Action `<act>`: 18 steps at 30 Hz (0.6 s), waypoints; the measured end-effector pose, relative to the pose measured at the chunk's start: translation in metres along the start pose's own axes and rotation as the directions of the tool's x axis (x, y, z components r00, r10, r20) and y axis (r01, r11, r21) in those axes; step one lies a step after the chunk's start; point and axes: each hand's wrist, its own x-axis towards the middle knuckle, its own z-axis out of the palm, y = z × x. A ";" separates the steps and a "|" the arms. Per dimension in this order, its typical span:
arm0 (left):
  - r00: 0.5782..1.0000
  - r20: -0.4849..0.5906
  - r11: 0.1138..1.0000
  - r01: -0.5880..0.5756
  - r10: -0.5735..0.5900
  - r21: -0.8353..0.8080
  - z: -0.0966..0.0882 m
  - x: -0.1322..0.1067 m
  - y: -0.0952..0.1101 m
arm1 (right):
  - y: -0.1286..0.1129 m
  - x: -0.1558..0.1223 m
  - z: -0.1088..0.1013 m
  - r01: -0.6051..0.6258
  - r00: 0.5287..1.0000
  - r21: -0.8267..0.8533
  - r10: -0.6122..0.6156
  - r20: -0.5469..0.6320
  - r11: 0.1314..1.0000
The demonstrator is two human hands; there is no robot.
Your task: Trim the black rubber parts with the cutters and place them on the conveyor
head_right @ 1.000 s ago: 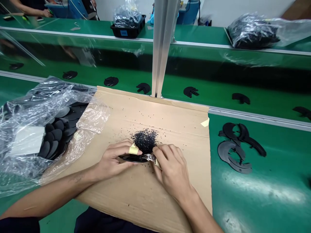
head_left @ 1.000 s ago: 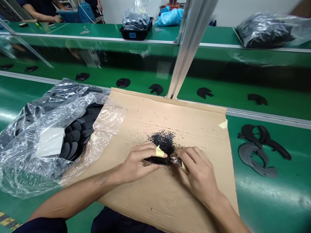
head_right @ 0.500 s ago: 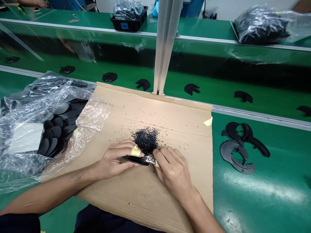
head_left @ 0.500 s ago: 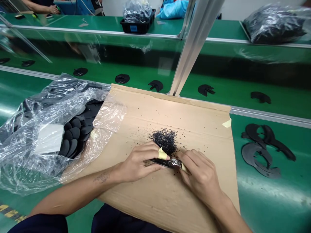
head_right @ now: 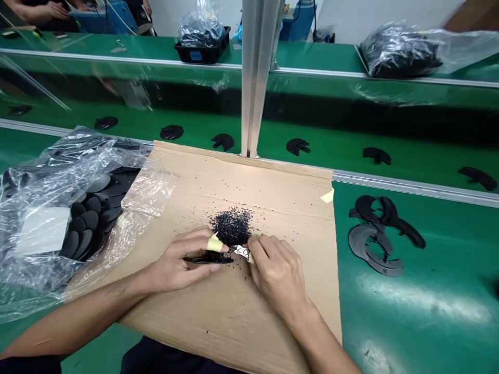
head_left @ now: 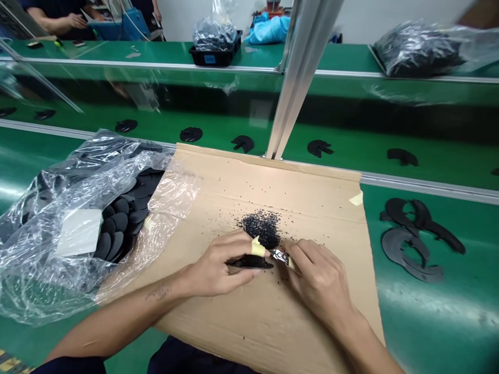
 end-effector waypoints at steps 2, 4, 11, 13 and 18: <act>0.999 0.051 0.999 -0.006 0.005 0.032 0.000 0.001 0.001 | -0.001 0.001 0.000 0.007 1.000 -0.035 -0.007 0.008 0.999; 0.998 0.062 0.996 -0.011 0.005 0.088 0.000 0.002 0.000 | -0.001 0.001 0.001 0.004 1.000 -0.056 -0.003 0.015 0.998; 0.995 -0.102 0.994 0.013 -0.002 0.110 -0.003 0.000 -0.008 | 0.002 -0.001 0.003 -0.131 0.991 0.212 0.127 0.033 0.968; 0.991 -0.125 0.996 0.052 -0.043 0.073 -0.003 -0.001 -0.008 | 0.000 0.000 0.002 -0.156 0.988 0.350 0.147 0.050 0.924; 0.996 -0.076 0.995 -0.034 0.041 0.095 0.000 -0.004 -0.011 | -0.006 0.001 0.001 -0.077 0.996 0.425 0.086 -0.003 0.902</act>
